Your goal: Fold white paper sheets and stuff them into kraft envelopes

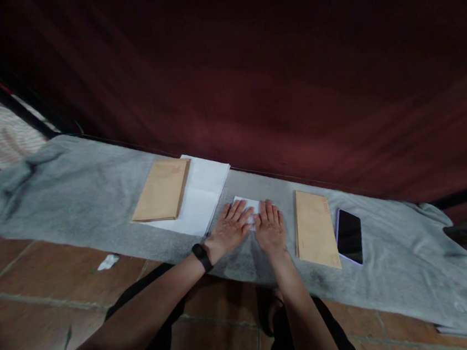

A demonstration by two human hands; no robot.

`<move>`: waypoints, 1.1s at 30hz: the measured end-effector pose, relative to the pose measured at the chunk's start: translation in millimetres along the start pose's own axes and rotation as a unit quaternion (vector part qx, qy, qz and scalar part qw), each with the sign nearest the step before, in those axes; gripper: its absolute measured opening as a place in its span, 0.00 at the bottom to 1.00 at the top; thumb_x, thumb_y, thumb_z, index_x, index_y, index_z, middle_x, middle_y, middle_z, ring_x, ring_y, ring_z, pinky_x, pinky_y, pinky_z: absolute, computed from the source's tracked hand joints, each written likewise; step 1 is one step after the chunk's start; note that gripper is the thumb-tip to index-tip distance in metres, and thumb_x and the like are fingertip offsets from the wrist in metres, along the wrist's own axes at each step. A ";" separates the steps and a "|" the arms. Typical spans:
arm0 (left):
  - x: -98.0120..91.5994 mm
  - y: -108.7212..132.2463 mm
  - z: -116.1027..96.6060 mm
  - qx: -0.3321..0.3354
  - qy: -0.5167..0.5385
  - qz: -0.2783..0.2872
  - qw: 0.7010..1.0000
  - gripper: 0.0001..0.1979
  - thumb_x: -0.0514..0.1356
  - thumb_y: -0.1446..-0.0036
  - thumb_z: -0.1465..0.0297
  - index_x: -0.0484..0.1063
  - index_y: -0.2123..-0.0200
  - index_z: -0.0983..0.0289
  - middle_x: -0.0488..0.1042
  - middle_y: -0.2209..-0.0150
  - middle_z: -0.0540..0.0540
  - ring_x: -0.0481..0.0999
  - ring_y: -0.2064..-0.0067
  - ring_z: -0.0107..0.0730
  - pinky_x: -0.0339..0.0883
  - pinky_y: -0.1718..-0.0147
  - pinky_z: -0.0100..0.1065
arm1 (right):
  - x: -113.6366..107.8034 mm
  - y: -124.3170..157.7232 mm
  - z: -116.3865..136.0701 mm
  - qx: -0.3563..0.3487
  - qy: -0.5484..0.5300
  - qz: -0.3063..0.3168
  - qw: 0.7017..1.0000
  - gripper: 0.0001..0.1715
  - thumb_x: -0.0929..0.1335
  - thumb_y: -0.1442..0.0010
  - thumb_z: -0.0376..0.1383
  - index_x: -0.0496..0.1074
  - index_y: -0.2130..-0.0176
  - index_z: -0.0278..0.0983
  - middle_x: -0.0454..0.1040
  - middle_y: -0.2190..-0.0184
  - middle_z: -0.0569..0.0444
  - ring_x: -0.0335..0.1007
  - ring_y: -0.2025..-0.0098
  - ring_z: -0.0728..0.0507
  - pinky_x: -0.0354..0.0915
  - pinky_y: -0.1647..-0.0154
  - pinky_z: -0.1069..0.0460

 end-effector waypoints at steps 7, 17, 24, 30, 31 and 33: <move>-1.7 2.8 0.4 0.007 0.007 0.003 1.000 0.26 0.48 0.30 0.59 0.58 0.32 0.58 0.55 0.29 0.58 0.51 0.28 0.43 0.44 0.32 0.52 | -1.0 6.2 -10.2 0.015 0.015 -0.007 1.000 0.34 0.51 0.27 0.43 0.50 0.29 0.30 0.50 0.28 0.42 0.48 0.29 0.36 0.47 0.31 0.41; -2.2 4.9 1.3 0.009 0.009 0.002 1.000 0.26 0.47 0.30 0.59 0.58 0.32 0.58 0.54 0.29 0.57 0.50 0.28 0.42 0.44 0.32 0.52 | -3.0 13.4 -21.4 0.046 -0.006 -0.031 0.998 0.38 0.52 0.28 0.46 0.50 0.29 0.26 0.53 0.30 0.38 0.49 0.29 0.34 0.49 0.31 0.39; -2.5 5.0 1.6 0.016 0.007 0.002 1.000 0.26 0.47 0.30 0.60 0.58 0.32 0.59 0.54 0.29 0.57 0.50 0.28 0.41 0.45 0.31 0.50 | -1.5 16.0 -24.2 0.056 0.002 0.008 0.998 0.38 0.54 0.28 0.46 0.49 0.29 0.24 0.51 0.29 0.36 0.46 0.28 0.35 0.48 0.30 0.40; -0.7 4.2 4.9 0.009 0.005 -0.002 1.000 0.27 0.48 0.31 0.61 0.57 0.32 0.60 0.53 0.28 0.58 0.50 0.28 0.42 0.45 0.31 0.50 | -16.3 18.2 -28.9 0.030 0.002 -0.044 0.999 0.35 0.53 0.27 0.43 0.51 0.30 0.25 0.53 0.30 0.35 0.49 0.29 0.33 0.53 0.33 0.37; -1.0 4.0 4.8 0.009 0.005 -0.003 1.000 0.27 0.48 0.31 0.62 0.57 0.32 0.61 0.53 0.29 0.59 0.50 0.28 0.42 0.45 0.31 0.50 | -19.7 17.7 -30.0 0.033 -0.001 -0.056 0.998 0.35 0.53 0.27 0.43 0.51 0.30 0.25 0.54 0.30 0.35 0.50 0.29 0.33 0.54 0.33 0.37; -2.5 3.6 4.3 0.007 0.004 -0.006 1.000 0.26 0.48 0.31 0.63 0.57 0.32 0.61 0.53 0.29 0.59 0.50 0.28 0.42 0.45 0.31 0.50 | -25.8 15.9 -27.8 0.033 -0.012 -0.072 0.997 0.35 0.52 0.27 0.43 0.52 0.31 0.24 0.52 0.30 0.34 0.49 0.29 0.33 0.54 0.33 0.37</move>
Point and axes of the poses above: each hand's wrist, its own y-axis away from the middle knuckle, its own x-axis out of the palm, z = x × y, the point moved 10 cm from there along -y, towards the middle knuckle
